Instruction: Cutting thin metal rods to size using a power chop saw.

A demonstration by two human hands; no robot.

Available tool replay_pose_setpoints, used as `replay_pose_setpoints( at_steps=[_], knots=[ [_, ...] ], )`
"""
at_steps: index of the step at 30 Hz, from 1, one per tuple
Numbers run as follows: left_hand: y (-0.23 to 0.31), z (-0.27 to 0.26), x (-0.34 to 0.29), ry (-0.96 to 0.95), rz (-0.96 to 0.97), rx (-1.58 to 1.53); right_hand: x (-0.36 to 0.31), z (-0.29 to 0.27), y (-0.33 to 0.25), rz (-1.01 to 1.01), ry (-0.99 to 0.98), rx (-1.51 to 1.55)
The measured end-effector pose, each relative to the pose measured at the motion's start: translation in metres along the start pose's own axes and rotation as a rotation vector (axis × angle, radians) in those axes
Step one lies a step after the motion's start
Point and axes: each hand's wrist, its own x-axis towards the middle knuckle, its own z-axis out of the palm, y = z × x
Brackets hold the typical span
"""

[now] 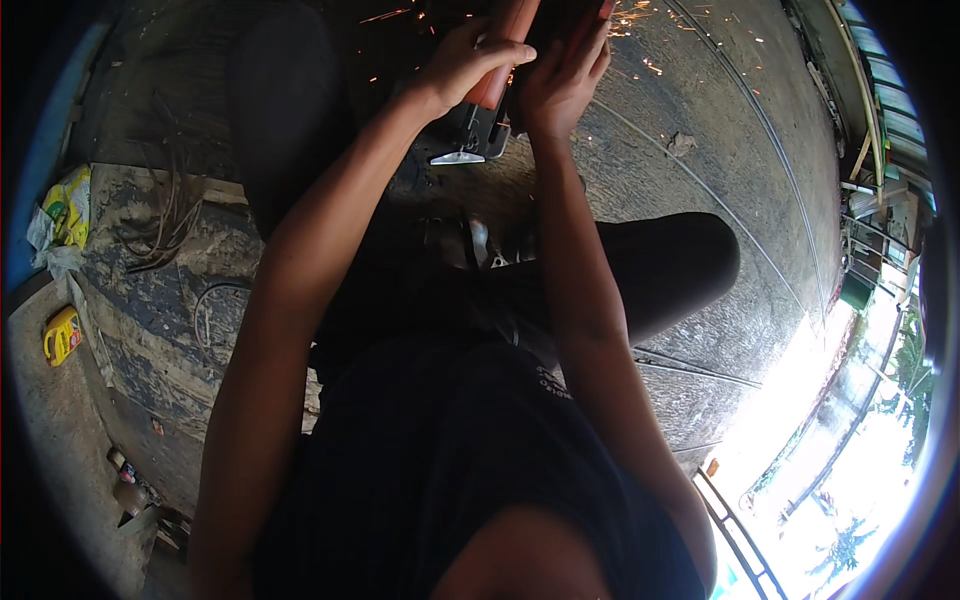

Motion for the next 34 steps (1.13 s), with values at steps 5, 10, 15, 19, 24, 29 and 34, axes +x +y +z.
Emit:
replay_pose_setpoints(
  at_steps=[5,10,15,19,24,29,34],
  knots=[
    [-0.0012,-0.0047,-0.0004,-0.044,-0.034,0.072,-0.0029,-0.0004,-0.0031,0.163,0.014,0.199],
    [-0.0021,-0.0027,-0.0005,-0.04,-0.02,0.069,-0.0022,-0.0036,-0.0075,0.181,0.018,0.224],
    [-0.002,-0.0007,-0.0016,-0.001,0.038,0.021,-0.0013,-0.0016,-0.006,0.205,0.006,0.21],
    [-0.0055,-0.0047,0.0002,-0.032,0.007,0.056,-0.0022,-0.0011,-0.0043,0.197,-0.012,0.187],
    [-0.0067,-0.0044,-0.0015,-0.035,-0.017,0.057,-0.0031,-0.0017,-0.0049,0.085,0.031,0.165],
    [-0.0059,-0.0041,-0.001,-0.03,-0.012,0.064,-0.0035,-0.0007,-0.003,0.034,0.025,0.107],
    [-0.0049,-0.0049,-0.0019,-0.028,-0.002,0.102,-0.0068,0.0001,-0.0002,0.137,-0.006,0.229]
  ],
)
